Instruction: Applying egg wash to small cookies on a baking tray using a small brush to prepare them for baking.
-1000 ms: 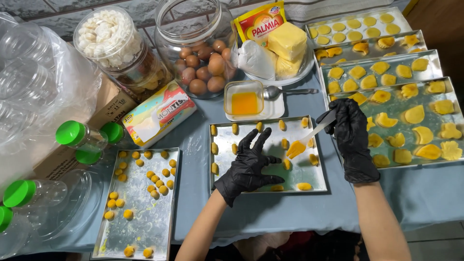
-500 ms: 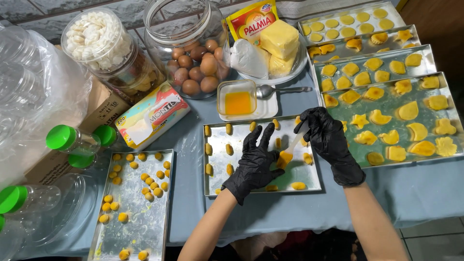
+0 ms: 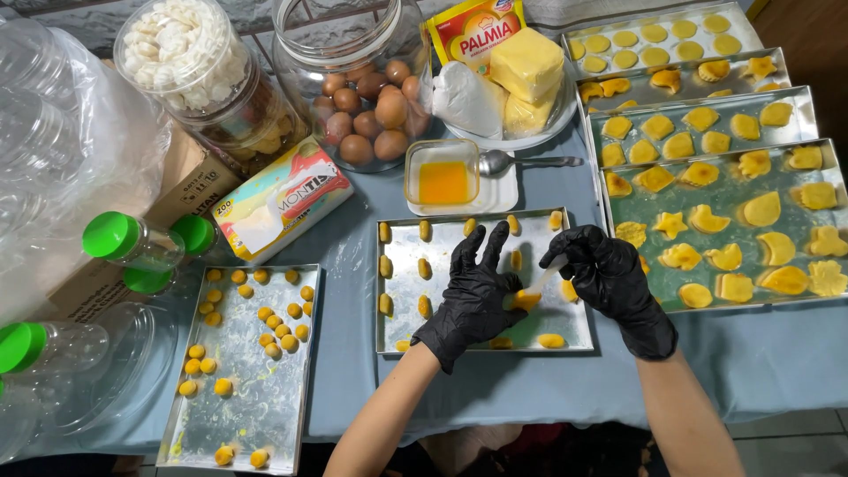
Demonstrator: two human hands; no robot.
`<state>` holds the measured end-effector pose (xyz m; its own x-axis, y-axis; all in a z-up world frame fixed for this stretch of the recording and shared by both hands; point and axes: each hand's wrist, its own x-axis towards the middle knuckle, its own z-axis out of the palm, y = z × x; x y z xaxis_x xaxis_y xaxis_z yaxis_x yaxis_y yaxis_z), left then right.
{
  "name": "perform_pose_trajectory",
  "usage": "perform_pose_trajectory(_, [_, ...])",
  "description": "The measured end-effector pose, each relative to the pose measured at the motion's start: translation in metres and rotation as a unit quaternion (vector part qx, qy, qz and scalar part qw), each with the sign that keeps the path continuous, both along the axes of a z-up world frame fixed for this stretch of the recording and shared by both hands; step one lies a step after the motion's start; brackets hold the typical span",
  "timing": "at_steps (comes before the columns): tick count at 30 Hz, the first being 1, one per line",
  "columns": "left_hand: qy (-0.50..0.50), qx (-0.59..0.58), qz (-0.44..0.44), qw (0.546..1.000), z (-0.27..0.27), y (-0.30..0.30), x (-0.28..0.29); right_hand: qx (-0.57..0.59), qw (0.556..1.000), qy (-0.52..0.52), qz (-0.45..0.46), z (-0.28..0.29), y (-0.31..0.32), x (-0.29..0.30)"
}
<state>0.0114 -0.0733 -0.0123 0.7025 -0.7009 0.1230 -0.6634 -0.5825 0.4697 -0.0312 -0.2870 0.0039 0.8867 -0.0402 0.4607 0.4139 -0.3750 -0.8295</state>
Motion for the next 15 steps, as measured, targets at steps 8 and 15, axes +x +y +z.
perform_pose_trajectory(8, [-0.021, -0.005, -0.003, 1.000, -0.004, 0.000, 0.001, -0.007, 1.000, -0.016, 0.001, -0.004, -0.003, -0.005])
perform_pose_trajectory(15, [-0.037, -0.010, -0.009, 0.999, -0.011, 0.000, 0.001, 0.034, 0.999, -0.037, 0.002, -0.014, -0.007, -0.007])
